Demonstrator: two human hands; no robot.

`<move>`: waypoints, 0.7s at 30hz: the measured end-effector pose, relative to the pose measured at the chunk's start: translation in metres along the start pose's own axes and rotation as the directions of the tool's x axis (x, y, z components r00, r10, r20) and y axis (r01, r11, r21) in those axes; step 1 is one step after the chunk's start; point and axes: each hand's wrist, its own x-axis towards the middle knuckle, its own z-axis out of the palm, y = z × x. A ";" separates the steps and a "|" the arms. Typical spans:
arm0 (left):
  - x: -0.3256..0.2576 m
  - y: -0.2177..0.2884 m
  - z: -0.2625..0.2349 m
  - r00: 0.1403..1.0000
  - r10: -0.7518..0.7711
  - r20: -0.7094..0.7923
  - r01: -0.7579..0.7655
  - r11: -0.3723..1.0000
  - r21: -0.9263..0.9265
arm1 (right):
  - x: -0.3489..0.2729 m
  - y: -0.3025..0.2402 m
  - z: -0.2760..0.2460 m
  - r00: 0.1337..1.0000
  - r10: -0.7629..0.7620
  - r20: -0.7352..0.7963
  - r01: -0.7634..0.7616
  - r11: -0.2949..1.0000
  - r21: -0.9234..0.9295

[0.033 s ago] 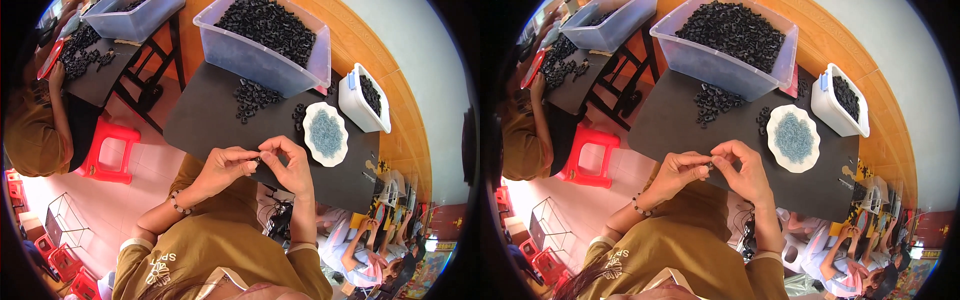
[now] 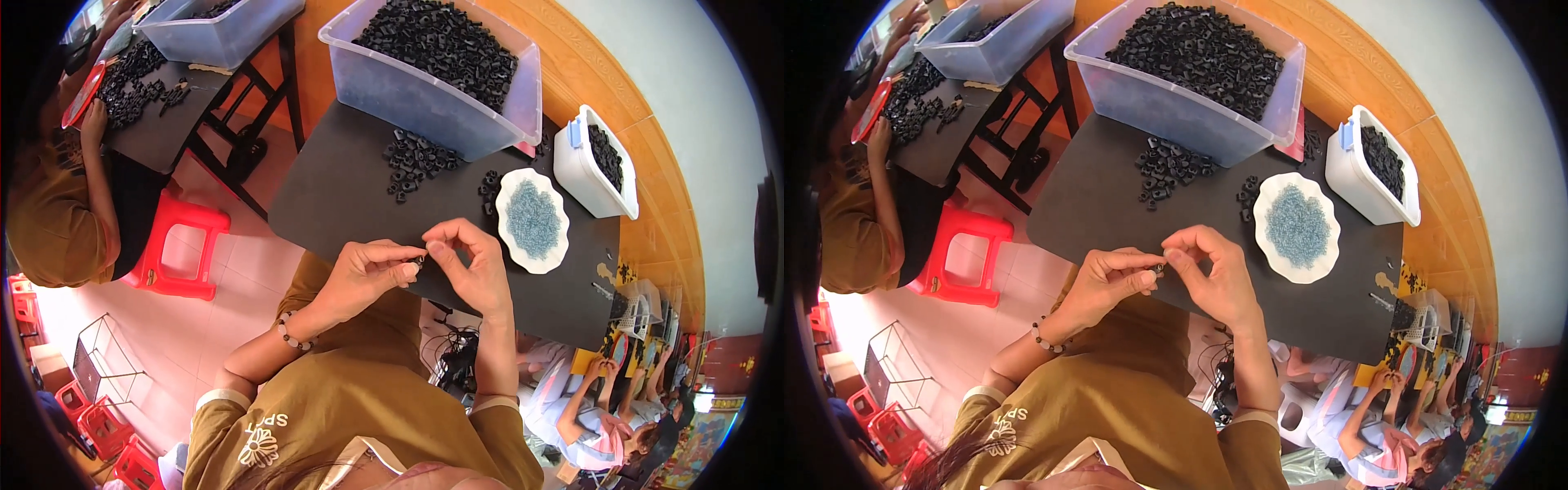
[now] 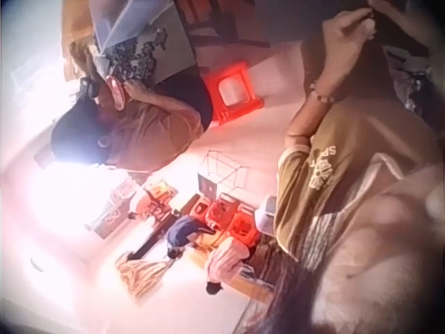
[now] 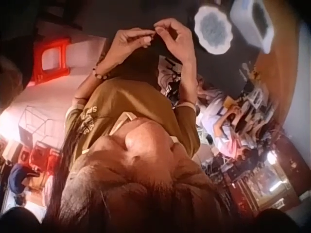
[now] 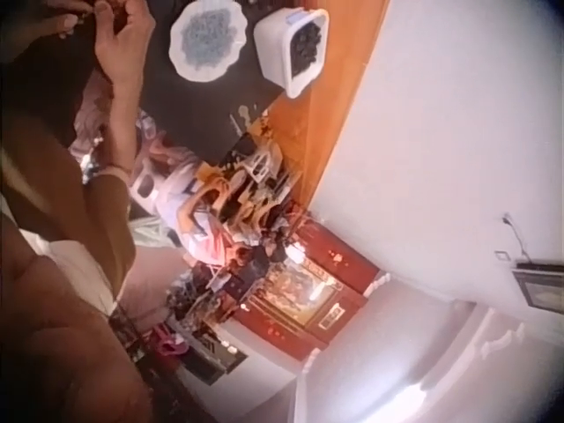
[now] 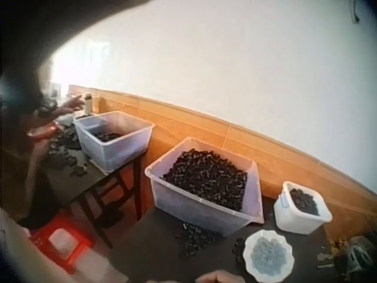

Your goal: The person assembles plastic components by picking up springs from a dish and inserting them into plastic clips from the table by hand.

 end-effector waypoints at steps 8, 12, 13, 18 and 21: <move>-0.014 0.011 -0.016 0.996 0.012 -0.091 -0.012 1.000 -0.001 | 0.051 0.015 0.028 0.966 -0.197 -0.167 0.038 0.746 -0.665; -0.017 0.011 -0.023 0.993 0.022 -0.120 -0.023 1.000 -0.010 | 0.061 0.025 0.042 0.958 -0.240 -0.159 0.023 0.614 -0.789; -0.017 0.012 -0.024 0.992 0.022 -0.126 -0.024 1.000 -0.020 | 0.061 0.026 0.044 0.960 -0.234 -0.153 0.024 0.617 -0.787; -0.016 0.011 -0.027 0.989 0.032 -0.141 -0.034 0.999 -0.010 | 0.055 0.029 0.039 0.961 -0.232 -0.150 0.059 0.705 -0.707; -0.015 0.010 -0.027 0.989 0.031 -0.143 -0.031 1.000 0.004 | 0.046 0.028 0.035 0.960 -0.171 -0.221 0.012 0.815 -0.579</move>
